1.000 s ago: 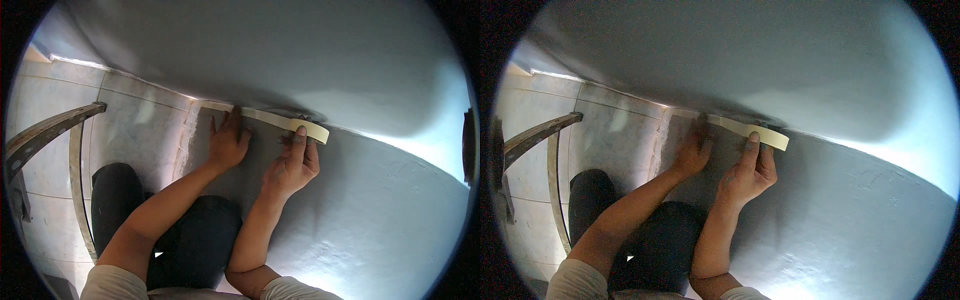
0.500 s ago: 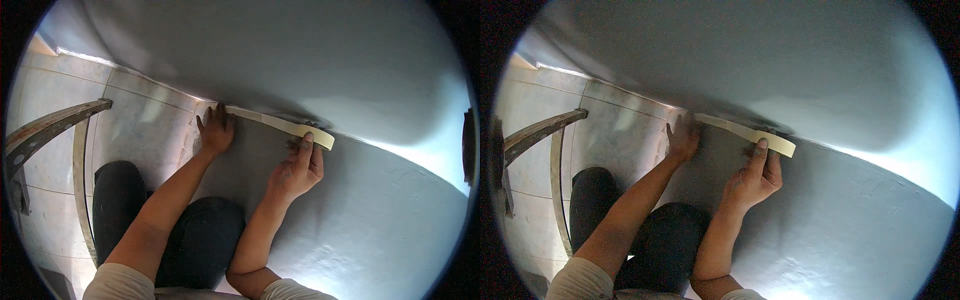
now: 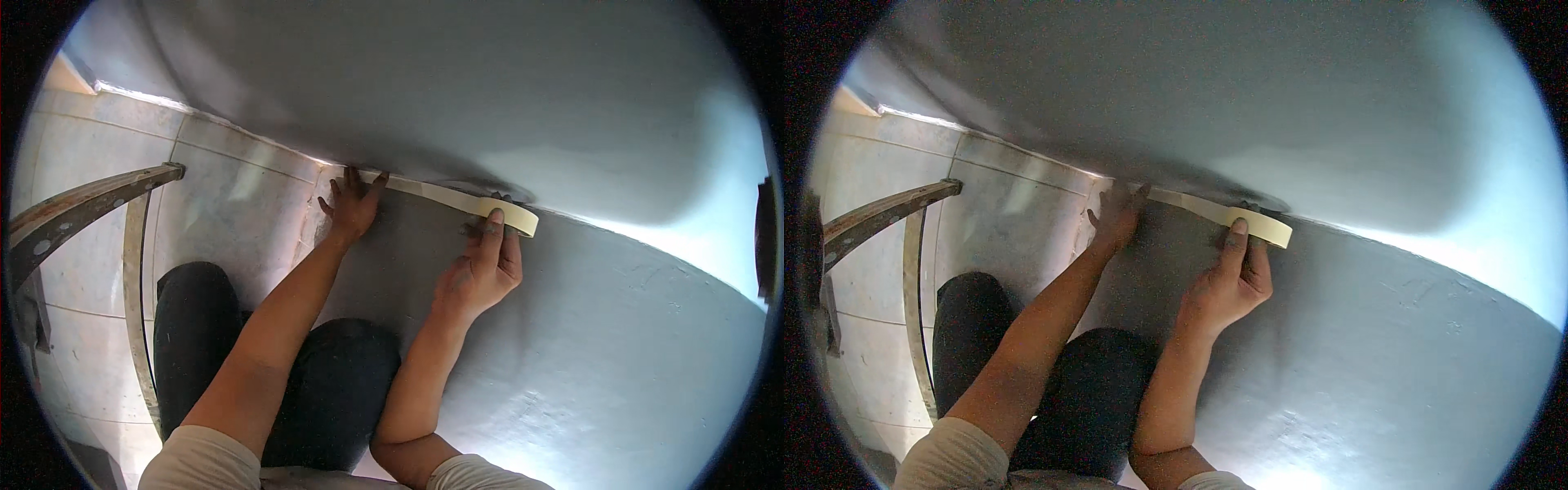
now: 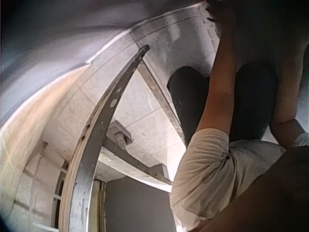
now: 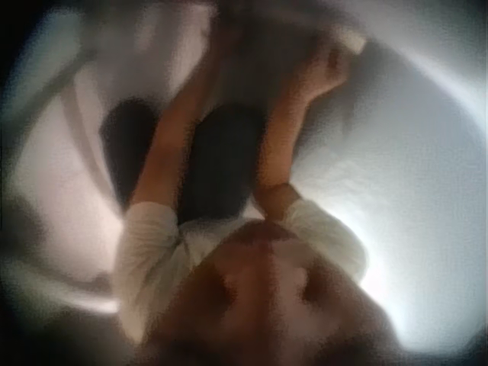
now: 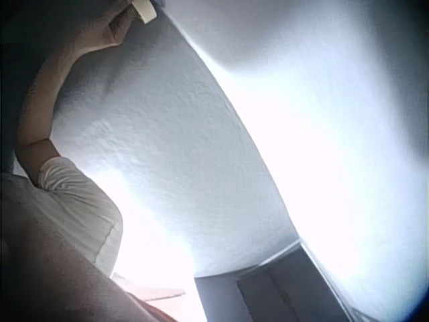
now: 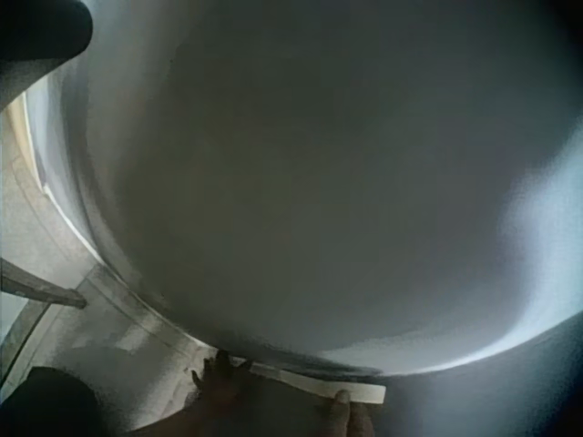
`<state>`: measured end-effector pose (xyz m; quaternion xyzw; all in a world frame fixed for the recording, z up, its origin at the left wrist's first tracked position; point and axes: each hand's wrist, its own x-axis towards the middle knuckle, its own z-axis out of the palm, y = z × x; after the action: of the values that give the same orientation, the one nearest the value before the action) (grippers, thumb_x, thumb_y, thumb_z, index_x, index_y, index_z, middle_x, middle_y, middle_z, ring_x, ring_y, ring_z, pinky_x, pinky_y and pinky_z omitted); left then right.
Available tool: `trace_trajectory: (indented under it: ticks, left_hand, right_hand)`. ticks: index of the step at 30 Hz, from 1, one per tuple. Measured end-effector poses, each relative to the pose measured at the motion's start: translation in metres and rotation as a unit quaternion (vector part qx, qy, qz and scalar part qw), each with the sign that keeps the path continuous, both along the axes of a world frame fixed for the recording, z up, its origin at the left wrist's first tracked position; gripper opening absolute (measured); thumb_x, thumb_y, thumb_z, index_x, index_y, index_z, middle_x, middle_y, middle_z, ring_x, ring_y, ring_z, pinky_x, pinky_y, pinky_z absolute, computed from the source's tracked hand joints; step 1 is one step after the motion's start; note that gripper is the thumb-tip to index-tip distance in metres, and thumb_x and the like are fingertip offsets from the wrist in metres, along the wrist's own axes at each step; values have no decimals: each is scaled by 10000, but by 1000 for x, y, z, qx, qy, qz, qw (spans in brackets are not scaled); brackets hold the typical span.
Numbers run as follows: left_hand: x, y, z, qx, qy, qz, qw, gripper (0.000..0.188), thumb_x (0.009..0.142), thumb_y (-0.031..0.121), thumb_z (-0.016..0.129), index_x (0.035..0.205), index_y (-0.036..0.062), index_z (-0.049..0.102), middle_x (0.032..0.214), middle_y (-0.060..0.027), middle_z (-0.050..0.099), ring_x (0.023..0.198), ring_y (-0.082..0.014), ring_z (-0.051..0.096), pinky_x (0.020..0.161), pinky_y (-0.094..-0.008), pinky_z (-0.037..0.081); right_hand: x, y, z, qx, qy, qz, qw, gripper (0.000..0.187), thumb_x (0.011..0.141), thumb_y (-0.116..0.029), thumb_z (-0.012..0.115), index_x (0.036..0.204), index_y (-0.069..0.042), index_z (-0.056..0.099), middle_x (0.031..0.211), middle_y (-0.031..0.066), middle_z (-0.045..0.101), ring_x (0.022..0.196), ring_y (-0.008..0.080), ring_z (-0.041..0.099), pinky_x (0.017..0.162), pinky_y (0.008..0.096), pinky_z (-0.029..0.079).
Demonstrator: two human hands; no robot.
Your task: The person applies masking tape along the wall, moves a ladder, and applies masking tape along the ceiling edge by hand.
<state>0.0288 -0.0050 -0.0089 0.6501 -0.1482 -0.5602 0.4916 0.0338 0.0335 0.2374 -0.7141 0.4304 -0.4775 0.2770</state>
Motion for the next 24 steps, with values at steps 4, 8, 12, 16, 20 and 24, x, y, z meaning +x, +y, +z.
trace_trajectory:
  ticks: [4,8,12,16,20,24]
  left_hand:
    - [-10,2,2,-14,-53,-22,998,973,1051,688,366,1716,0,187,1796,-192,190,1654,-474,63,1267,-720,-68]
    - [-18,10,63,-62,-75,-12,995,832,1080,512,394,1693,-32,245,1780,-207,237,1650,-474,105,1268,-735,-27]
    - [5,21,115,-81,-75,-27,993,797,1061,441,420,1670,-57,289,1771,-217,255,1647,-458,155,1270,-742,10]
    - [8,20,135,-116,-115,-24,986,800,1031,393,480,1656,-75,304,1751,-248,288,1638,-421,231,1259,-759,73]
    - [19,21,157,-112,-94,-48,988,808,1013,363,525,1644,-94,310,1738,-271,301,1632,-406,261,1245,-771,118]
    - [21,22,174,-131,-95,-48,986,816,1006,365,531,1632,-112,315,1733,-277,309,1633,-408,262,1242,-772,126]
  right_hand:
    - [3,2,-4,23,-5,16,1000,151,1046,-123,724,1070,20,762,965,54,755,844,107,673,738,271,510]
    - [2,1,2,18,-5,4,1000,137,1041,-126,734,1041,7,766,934,41,753,832,100,671,727,267,511]
    - [-2,-1,2,14,10,7,1000,129,1037,-120,737,1029,5,767,916,38,752,821,96,673,710,264,513]
    - [-1,-1,-3,23,0,7,1000,146,1037,-118,736,1040,26,755,941,62,754,843,122,694,738,286,559]
    - [-3,-4,-3,10,-2,16,1000,162,1046,-113,722,1067,47,739,963,90,754,846,151,711,751,308,594]
    - [-7,-6,-2,16,24,-2,1000,161,1047,-102,714,1075,55,735,962,98,754,837,160,720,745,310,604]
